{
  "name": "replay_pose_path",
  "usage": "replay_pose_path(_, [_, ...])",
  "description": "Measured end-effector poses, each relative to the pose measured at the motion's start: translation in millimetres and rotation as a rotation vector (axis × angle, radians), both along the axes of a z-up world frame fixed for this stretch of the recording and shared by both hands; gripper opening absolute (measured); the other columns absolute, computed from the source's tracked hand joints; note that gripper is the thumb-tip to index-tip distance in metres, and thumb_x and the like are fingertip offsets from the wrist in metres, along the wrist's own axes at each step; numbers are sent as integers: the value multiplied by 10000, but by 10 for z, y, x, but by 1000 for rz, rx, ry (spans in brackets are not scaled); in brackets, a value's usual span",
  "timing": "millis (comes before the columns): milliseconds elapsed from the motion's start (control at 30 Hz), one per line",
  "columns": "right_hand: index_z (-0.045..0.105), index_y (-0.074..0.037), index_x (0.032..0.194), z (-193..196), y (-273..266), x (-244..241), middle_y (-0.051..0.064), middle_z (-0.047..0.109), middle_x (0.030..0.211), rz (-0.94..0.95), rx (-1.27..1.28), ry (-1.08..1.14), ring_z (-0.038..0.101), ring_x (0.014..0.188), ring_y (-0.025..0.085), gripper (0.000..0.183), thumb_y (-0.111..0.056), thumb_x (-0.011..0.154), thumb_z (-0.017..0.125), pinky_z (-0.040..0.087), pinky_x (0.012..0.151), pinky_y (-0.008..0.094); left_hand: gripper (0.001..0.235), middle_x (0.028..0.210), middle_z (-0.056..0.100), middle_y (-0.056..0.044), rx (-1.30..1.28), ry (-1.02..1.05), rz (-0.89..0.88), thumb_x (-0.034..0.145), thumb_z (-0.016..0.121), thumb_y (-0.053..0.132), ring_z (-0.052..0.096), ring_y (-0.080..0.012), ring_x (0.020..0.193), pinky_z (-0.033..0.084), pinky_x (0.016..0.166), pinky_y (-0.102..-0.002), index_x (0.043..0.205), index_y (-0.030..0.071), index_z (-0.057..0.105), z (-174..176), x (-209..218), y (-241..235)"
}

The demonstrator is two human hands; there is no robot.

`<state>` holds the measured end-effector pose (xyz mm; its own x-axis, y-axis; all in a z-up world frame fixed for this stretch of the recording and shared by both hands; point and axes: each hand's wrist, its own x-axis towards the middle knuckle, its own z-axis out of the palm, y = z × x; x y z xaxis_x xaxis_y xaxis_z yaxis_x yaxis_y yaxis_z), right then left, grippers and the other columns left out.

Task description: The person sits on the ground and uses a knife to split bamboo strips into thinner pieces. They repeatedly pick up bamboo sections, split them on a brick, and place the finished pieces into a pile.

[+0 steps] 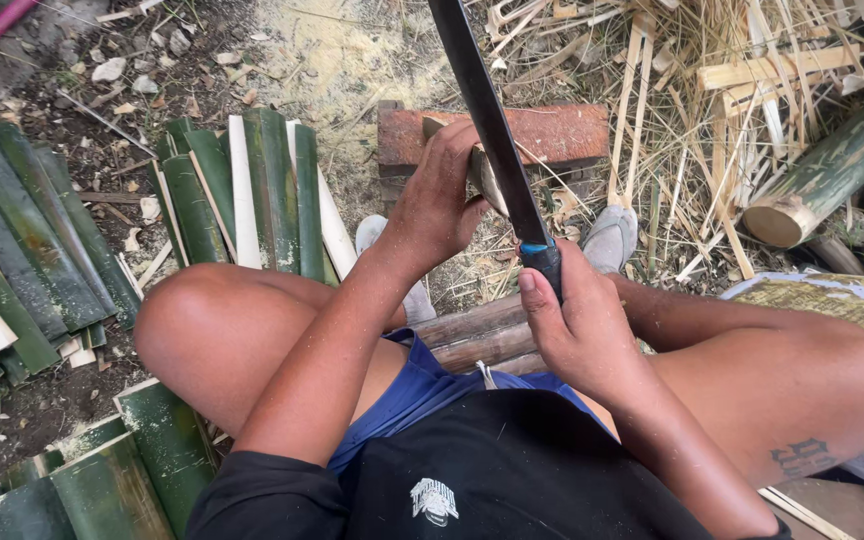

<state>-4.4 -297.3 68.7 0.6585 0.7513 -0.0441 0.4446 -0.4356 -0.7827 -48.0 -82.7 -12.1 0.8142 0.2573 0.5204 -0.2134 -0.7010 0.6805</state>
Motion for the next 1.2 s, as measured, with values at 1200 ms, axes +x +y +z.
replay_pose_path(1200, [474,-8,1267,-125,192,100,244,680,854,-18,209,-279,682,737,484,385,-134,930,611,546,645,534,772,1369,555,-207,-4,-101,97,769,827,37,551,-427,1335,468,1151,-483,1416,47,406,490,60,-111])
